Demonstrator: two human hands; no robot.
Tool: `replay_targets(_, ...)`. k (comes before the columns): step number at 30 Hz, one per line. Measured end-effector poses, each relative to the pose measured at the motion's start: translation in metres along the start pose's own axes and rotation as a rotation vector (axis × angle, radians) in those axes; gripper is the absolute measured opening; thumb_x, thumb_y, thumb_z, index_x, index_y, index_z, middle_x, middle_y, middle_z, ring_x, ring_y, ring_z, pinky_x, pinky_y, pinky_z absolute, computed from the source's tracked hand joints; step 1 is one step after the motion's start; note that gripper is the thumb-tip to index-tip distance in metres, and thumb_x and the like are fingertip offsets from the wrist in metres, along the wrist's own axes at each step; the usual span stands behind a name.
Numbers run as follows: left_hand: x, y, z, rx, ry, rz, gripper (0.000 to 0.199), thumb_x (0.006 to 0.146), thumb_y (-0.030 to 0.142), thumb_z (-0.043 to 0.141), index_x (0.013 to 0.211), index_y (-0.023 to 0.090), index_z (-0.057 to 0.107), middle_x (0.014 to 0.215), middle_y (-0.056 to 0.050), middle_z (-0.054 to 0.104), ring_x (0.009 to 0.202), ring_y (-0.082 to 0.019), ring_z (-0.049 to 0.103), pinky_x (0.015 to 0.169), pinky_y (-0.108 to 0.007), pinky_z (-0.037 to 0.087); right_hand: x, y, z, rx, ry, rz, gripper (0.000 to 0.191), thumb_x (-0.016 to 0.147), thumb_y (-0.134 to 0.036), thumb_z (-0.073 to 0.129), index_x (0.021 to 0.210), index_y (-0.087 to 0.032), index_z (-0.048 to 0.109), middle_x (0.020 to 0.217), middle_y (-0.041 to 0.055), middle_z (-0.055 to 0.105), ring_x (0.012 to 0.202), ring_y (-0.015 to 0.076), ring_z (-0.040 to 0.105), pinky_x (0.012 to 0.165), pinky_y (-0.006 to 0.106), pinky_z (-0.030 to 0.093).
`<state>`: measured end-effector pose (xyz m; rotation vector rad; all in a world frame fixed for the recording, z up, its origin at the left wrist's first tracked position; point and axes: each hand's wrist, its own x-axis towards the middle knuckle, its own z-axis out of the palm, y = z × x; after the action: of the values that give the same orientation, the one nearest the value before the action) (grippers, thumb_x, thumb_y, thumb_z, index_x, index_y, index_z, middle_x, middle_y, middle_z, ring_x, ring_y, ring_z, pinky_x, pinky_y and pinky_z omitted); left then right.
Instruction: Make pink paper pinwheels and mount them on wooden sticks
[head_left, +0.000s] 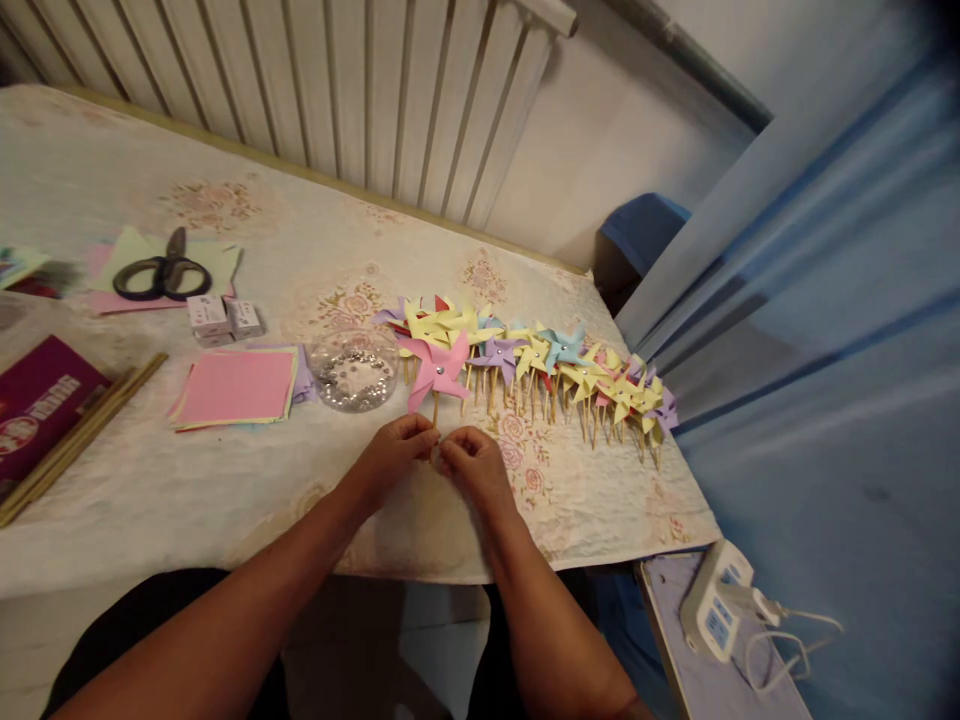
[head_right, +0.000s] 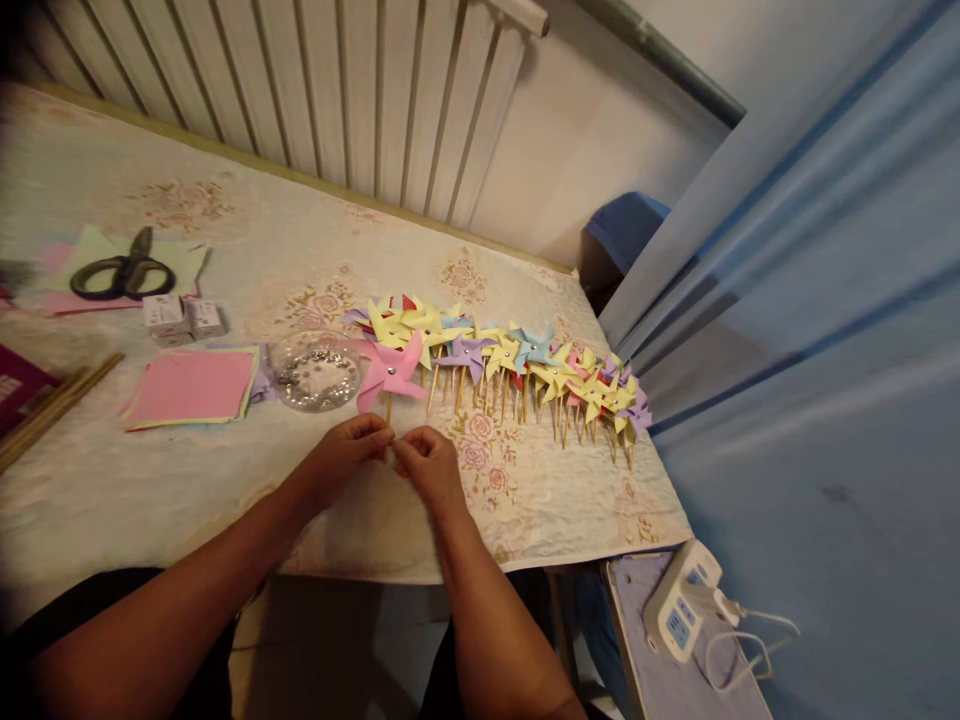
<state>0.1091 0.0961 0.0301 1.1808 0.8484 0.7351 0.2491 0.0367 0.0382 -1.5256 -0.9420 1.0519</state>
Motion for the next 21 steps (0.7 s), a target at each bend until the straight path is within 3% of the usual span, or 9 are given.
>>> replay_targets(4, -0.003, -0.003, 0.004, 0.015, -0.044, -0.030, 0.024, 0.077, 0.039, 0.065, 0.071, 0.018, 0.057, 0.063, 0.004, 0.055, 0.063, -0.012, 0.047, 0.065, -0.028, 0.036, 0.006, -0.002, -0.016, -0.012, 0.428, -0.234, 0.018, 0.074, -0.035, 0.069, 0.076, -0.020, 0.061, 0.062, -0.0047, 0.056, 0.056, 0.0124, 0.052, 0.057, 0.026, 0.044)
replay_targets(7, -0.006, -0.003, 0.009, 0.014, -0.071, -0.058, 0.023, 0.076, 0.037, 0.066, 0.070, 0.018, 0.057, 0.061, 0.004, 0.054, 0.061, -0.012, 0.046, 0.064, -0.027, 0.035, 0.009, 0.001, -0.023, -0.079, 0.580, -0.437, 0.020, 0.074, -0.034, 0.072, 0.084, -0.019, 0.063, 0.083, 0.0011, 0.061, 0.076, 0.0159, 0.058, 0.073, 0.030, 0.049)
replay_targets(12, -0.009, -0.006, 0.014, 0.001, -0.134, -0.078, 0.022, 0.073, 0.035, 0.067, 0.067, 0.018, 0.056, 0.060, 0.005, 0.053, 0.060, -0.011, 0.046, 0.063, -0.027, 0.036, 0.009, 0.003, -0.022, -0.214, 0.462, -0.578, 0.019, 0.077, -0.032, 0.073, 0.090, -0.020, 0.066, 0.095, 0.0038, 0.061, 0.095, 0.0195, 0.058, 0.088, 0.035, 0.047)
replay_targets(21, -0.011, -0.015, 0.015, 0.023, -0.246, -0.088, 0.023, 0.077, 0.036, 0.067, 0.068, 0.018, 0.056, 0.060, 0.005, 0.054, 0.059, -0.011, 0.047, 0.061, -0.027, 0.035, 0.009, 0.000, -0.015, -0.214, 0.426, -0.560, 0.016, 0.080, -0.033, 0.074, 0.078, -0.020, 0.064, 0.089, 0.0022, 0.061, 0.089, 0.0184, 0.058, 0.087, 0.034, 0.045)
